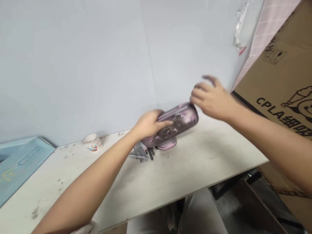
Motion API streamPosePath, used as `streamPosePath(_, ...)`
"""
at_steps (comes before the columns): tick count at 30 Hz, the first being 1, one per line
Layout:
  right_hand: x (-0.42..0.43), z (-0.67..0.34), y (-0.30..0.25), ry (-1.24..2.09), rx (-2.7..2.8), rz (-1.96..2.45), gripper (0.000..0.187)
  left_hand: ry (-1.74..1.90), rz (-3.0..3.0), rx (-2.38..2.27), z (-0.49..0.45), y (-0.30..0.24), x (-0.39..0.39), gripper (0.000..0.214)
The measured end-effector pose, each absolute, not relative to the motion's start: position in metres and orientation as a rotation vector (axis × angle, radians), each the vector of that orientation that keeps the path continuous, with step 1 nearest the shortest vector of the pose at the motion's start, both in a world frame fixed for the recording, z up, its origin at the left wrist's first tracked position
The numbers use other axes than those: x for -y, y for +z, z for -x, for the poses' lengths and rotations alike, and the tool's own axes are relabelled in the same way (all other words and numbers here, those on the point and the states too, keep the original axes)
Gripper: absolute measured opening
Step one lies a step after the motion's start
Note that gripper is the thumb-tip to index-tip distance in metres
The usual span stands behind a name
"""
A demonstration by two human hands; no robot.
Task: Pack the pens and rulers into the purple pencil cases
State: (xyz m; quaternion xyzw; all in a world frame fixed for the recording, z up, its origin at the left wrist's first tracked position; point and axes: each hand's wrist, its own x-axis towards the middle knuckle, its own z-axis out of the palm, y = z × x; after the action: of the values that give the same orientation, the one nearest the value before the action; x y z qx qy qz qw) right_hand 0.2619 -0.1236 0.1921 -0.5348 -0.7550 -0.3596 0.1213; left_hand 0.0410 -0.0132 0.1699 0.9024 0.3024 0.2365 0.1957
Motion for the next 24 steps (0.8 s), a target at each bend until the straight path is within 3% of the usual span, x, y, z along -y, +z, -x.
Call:
streamPosePath(3,0.132,-0.288,0.201,-1.133,1.766,1.618,0.047,1.014,-1.982,-0.724,-0.073,0.180,0.015,0.052)
streamPosePath(5,0.136,-0.287,0.184,-1.160,1.624,1.601,0.034,1.127,-1.614,-0.591,-0.098,0.180,0.015,0.055)
streamPosePath(7,0.138,-0.272,0.151,-1.110,1.623,1.619,0.026,1.190,-1.293,-0.564,-0.124,0.173,0.016,0.060)
streamPosePath(13,0.144,-0.226,0.036,-0.863,1.595,1.842,0.027,1.001,-0.737,-0.735,-0.191,0.116,0.037,0.065)
streamPosePath(17,0.165,-0.252,0.005,-0.455,1.779,1.767,0.025,0.937,-0.620,-0.780,-0.209,0.087,0.045,0.047)
streamPosePath(19,0.178,-0.277,0.002,-0.157,1.589,1.675,0.026,0.905,-0.617,-0.770,-0.213,0.079,0.044,0.040)
streamPosePath(21,0.186,-0.298,0.007,0.140,1.188,1.563,0.033,0.825,-0.627,-0.781,-0.217,0.072,0.045,0.040)
streamPosePath(24,0.186,-0.311,0.020,0.436,1.061,1.380,0.040,0.733,-0.709,-0.773,-0.227,0.064,0.057,0.049)
